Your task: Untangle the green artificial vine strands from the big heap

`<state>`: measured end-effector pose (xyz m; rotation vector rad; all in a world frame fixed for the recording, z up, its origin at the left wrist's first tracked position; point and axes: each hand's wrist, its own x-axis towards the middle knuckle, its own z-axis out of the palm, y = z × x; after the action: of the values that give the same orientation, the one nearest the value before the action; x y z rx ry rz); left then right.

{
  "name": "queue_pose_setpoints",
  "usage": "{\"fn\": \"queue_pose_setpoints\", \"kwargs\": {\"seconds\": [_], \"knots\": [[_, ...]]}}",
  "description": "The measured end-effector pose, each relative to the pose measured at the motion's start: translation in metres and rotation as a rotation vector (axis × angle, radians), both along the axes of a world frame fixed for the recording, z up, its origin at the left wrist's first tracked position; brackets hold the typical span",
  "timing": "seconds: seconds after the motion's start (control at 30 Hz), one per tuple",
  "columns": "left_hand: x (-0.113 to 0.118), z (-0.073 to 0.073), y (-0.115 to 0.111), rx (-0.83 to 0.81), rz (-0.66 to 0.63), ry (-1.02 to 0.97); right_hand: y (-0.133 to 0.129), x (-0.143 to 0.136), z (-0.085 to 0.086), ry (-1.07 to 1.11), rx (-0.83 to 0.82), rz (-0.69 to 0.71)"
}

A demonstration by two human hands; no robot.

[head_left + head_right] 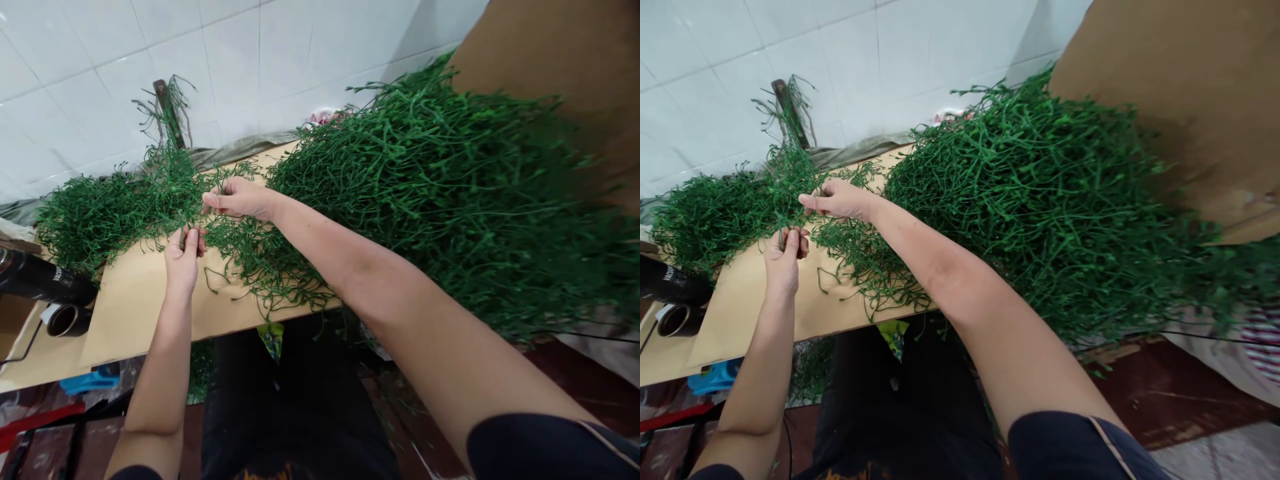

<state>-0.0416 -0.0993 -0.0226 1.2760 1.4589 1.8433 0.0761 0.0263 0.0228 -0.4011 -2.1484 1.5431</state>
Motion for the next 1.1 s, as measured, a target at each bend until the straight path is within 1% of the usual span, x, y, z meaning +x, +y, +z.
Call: {"fn": "queue_pose_setpoints", "kwargs": {"seconds": [0.07, 0.13, 0.2, 0.27, 0.33, 0.37, 0.4, 0.43, 0.5, 0.53, 0.57, 0.63, 0.7, 0.73, 0.8, 0.87, 0.93, 0.97, 1.07, 1.1], "knots": [[0.000, -0.002, -0.001, -0.021, -0.014, 0.034, -0.002, -0.002, 0.000, 0.026, -0.081, -0.039], [0.000, -0.003, 0.000, -0.030, -0.024, 0.047, -0.005, -0.004, 0.002, 0.021, -0.071, -0.131], [0.002, -0.003, 0.002, -0.040, -0.039, 0.048, -0.009, -0.008, 0.003, -0.010, 0.049, -0.265], [0.007, -0.004, 0.004, -0.062, -0.040, 0.047, -0.011, -0.013, 0.002, -0.073, 0.233, -0.409], [0.015, -0.006, 0.002, -0.089, -0.010, 0.044, -0.007, -0.019, 0.001, -0.151, 0.413, -0.535], [0.020, -0.008, 0.000, -0.109, 0.000, 0.046, -0.002, -0.020, 0.000, -0.189, 0.471, -0.603], [0.025, -0.010, -0.004, -0.135, -0.004, 0.058, 0.005, -0.020, 0.000, -0.221, 0.491, -0.683], [0.030, -0.012, -0.010, -0.169, -0.030, 0.086, 0.013, -0.018, -0.001, -0.249, 0.477, -0.769], [0.036, -0.017, -0.021, -0.241, -0.123, 0.166, 0.030, -0.009, 0.000, -0.278, 0.382, -0.914], [0.038, -0.019, -0.026, -0.265, -0.156, 0.193, 0.037, -0.003, 0.001, -0.270, 0.348, -0.930], [0.039, -0.020, -0.029, -0.274, -0.163, 0.198, 0.042, 0.003, 0.002, -0.250, 0.336, -0.910], [0.037, -0.021, -0.028, -0.274, -0.133, 0.170, 0.042, 0.011, 0.005, -0.182, 0.360, -0.804], [0.035, -0.020, -0.022, -0.299, -0.143, 0.213, 0.035, 0.015, 0.007, -0.122, 0.380, -0.678], [0.034, -0.019, -0.018, -0.321, -0.185, 0.292, 0.031, 0.015, 0.008, -0.101, 0.381, -0.626], [0.031, -0.017, -0.012, -0.379, -0.285, 0.513, 0.025, 0.013, 0.008, -0.092, 0.374, -0.559], [0.027, -0.013, -0.009, -0.417, -0.308, 0.686, 0.025, 0.012, 0.008, -0.109, 0.368, -0.542], [0.019, -0.007, -0.007, -0.429, -0.251, 0.737, 0.028, 0.011, 0.006, -0.122, 0.370, -0.535], [0.016, -0.004, -0.006, -0.409, -0.187, 0.724, 0.030, 0.011, 0.005, -0.124, 0.376, -0.529], [0.010, 0.007, 0.006, -0.243, 0.050, 0.650, 0.030, 0.010, 0.004, -0.127, 0.419, -0.536], [0.010, 0.010, 0.012, -0.178, 0.107, 0.638, 0.028, 0.010, 0.005, -0.133, 0.433, -0.548]]}}
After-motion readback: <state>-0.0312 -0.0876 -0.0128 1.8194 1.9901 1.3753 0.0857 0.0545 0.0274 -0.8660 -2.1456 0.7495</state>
